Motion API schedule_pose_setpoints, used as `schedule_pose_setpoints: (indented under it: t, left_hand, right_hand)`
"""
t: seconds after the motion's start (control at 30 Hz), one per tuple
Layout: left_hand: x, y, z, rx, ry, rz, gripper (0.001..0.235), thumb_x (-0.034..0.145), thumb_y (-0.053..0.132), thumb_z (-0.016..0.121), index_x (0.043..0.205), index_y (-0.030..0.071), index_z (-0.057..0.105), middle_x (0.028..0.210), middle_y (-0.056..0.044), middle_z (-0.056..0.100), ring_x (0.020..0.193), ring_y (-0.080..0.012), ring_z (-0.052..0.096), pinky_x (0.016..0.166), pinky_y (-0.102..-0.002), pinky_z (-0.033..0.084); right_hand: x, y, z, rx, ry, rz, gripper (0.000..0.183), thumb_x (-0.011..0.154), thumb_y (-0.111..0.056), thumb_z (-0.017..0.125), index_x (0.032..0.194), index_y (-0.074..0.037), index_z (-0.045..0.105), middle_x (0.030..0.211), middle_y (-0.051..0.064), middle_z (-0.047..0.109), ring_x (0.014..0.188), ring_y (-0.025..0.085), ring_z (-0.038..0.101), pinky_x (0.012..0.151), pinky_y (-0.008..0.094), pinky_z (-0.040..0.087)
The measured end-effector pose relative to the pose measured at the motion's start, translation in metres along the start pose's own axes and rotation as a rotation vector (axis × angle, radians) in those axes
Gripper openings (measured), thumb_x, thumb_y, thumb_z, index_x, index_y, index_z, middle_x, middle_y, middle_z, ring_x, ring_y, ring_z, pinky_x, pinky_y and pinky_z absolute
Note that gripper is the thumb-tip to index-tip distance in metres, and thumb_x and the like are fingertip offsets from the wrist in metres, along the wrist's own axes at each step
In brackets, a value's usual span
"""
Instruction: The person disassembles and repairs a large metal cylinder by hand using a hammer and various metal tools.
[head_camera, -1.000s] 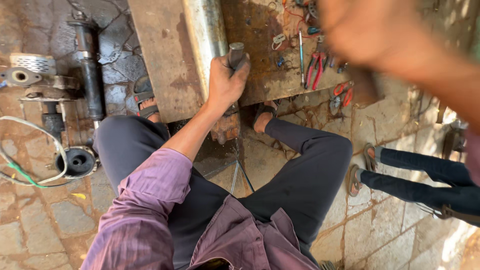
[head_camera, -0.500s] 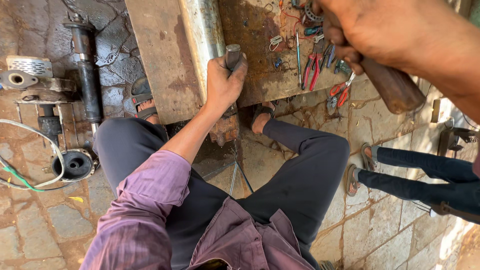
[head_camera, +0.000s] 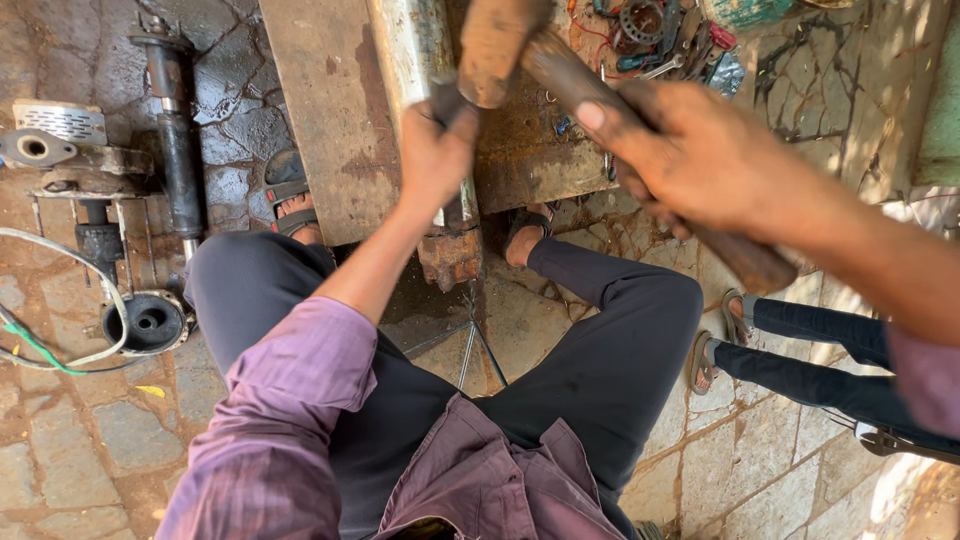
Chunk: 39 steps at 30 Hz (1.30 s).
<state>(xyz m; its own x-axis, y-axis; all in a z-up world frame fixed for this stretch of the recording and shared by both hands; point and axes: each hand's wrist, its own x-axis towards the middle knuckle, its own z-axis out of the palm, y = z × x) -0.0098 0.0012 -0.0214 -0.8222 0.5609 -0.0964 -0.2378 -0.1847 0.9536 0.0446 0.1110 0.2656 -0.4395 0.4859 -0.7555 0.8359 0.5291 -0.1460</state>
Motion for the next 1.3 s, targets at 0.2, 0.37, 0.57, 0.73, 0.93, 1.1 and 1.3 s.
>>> schedule_pose_setpoints:
  t: [0.2, 0.37, 0.57, 0.73, 0.93, 1.1, 1.3]
  left_hand:
    - [0.002, 0.013, -0.068, 0.207, 0.085, -0.16, 0.038, 0.101, 0.023, 0.069, 0.073, 0.0, 0.061, 0.063, -0.005, 0.061, 0.052, -0.0177, 0.052, 0.054, -0.037, 0.041]
    - [-0.017, 0.01, -0.075, 0.89, -0.306, -0.424, 0.06, 0.087, 0.053, 0.084, 0.074, -0.004, 0.069, 0.065, -0.021, 0.065, 0.06, -0.0308, 0.065, 0.065, -0.046, 0.054]
    - [-0.018, 0.011, -0.065, 0.848, -0.33, -0.657, 0.059, 0.076, 0.053, 0.087, 0.071, -0.004, 0.07, 0.067, -0.019, 0.071, 0.064, -0.0343, 0.073, 0.067, -0.047, 0.057]
    - [-0.015, 0.008, -0.034, 0.81, -0.362, -0.515, 0.052, 0.076, 0.046, 0.088, 0.074, -0.003, 0.072, 0.068, -0.02, 0.07, 0.063, -0.0347, 0.074, 0.068, -0.045, 0.058]
    - [-0.02, -0.002, 0.009, 0.883, -0.304, -0.307, 0.043, 0.08, 0.033, 0.087, 0.076, -0.008, 0.073, 0.071, -0.028, 0.068, 0.073, -0.0432, 0.072, 0.071, -0.048, 0.058]
    - [-0.019, -0.003, 0.02, 0.895, -0.305, -0.262, 0.035, 0.079, 0.027, 0.084, 0.077, -0.006, 0.074, 0.069, -0.028, 0.069, 0.07, -0.0426, 0.072, 0.067, -0.048, 0.058]
    - [0.002, 0.009, 0.025, 0.631, -0.282, -0.426, 0.055, 0.092, 0.046, 0.077, 0.068, -0.003, 0.068, 0.057, -0.012, 0.064, 0.047, -0.0219, 0.065, 0.048, -0.038, 0.051]
  right_hand:
    - [0.01, 0.094, 0.078, 0.668, 0.021, 0.105, 0.048, 0.097, -0.058, 0.054, 0.1, -0.011, 0.052, 0.065, -0.003, 0.048, 0.046, 0.007, 0.048, 0.039, 0.027, 0.042]
    - [0.071, 0.174, 0.182, 1.079, 0.064, 0.245, 0.044, 0.089, -0.048, 0.071, 0.104, -0.015, 0.047, 0.065, -0.003, 0.048, 0.045, 0.008, 0.045, 0.038, 0.029, 0.04]
    - [0.12, 0.24, 0.247, 1.369, -0.069, 0.369, 0.046, 0.091, -0.059, 0.064, 0.099, -0.015, 0.055, 0.058, -0.008, 0.043, 0.04, 0.005, 0.039, 0.035, 0.024, 0.035]
    - [0.133, 0.263, 0.246, 1.74, -0.272, 0.259, 0.041, 0.103, -0.057, 0.06, 0.099, -0.016, 0.055, 0.058, -0.011, 0.04, 0.038, 0.002, 0.036, 0.035, 0.021, 0.033]
    - [0.128, 0.259, 0.226, 1.58, -0.297, 0.327, 0.045, 0.1, -0.062, 0.052, 0.097, -0.017, 0.055, 0.055, -0.011, 0.04, 0.035, 0.002, 0.034, 0.033, 0.022, 0.032]
    - [0.122, 0.244, 0.225, 1.445, -0.195, 0.381, 0.045, 0.099, -0.064, 0.053, 0.094, -0.019, 0.052, 0.054, -0.011, 0.039, 0.037, 0.004, 0.035, 0.035, 0.025, 0.031]
    - [0.121, 0.234, 0.228, 1.429, -0.181, 0.317, 0.047, 0.095, -0.066, 0.057, 0.089, -0.02, 0.052, 0.051, -0.01, 0.038, 0.036, 0.005, 0.034, 0.035, 0.027, 0.03]
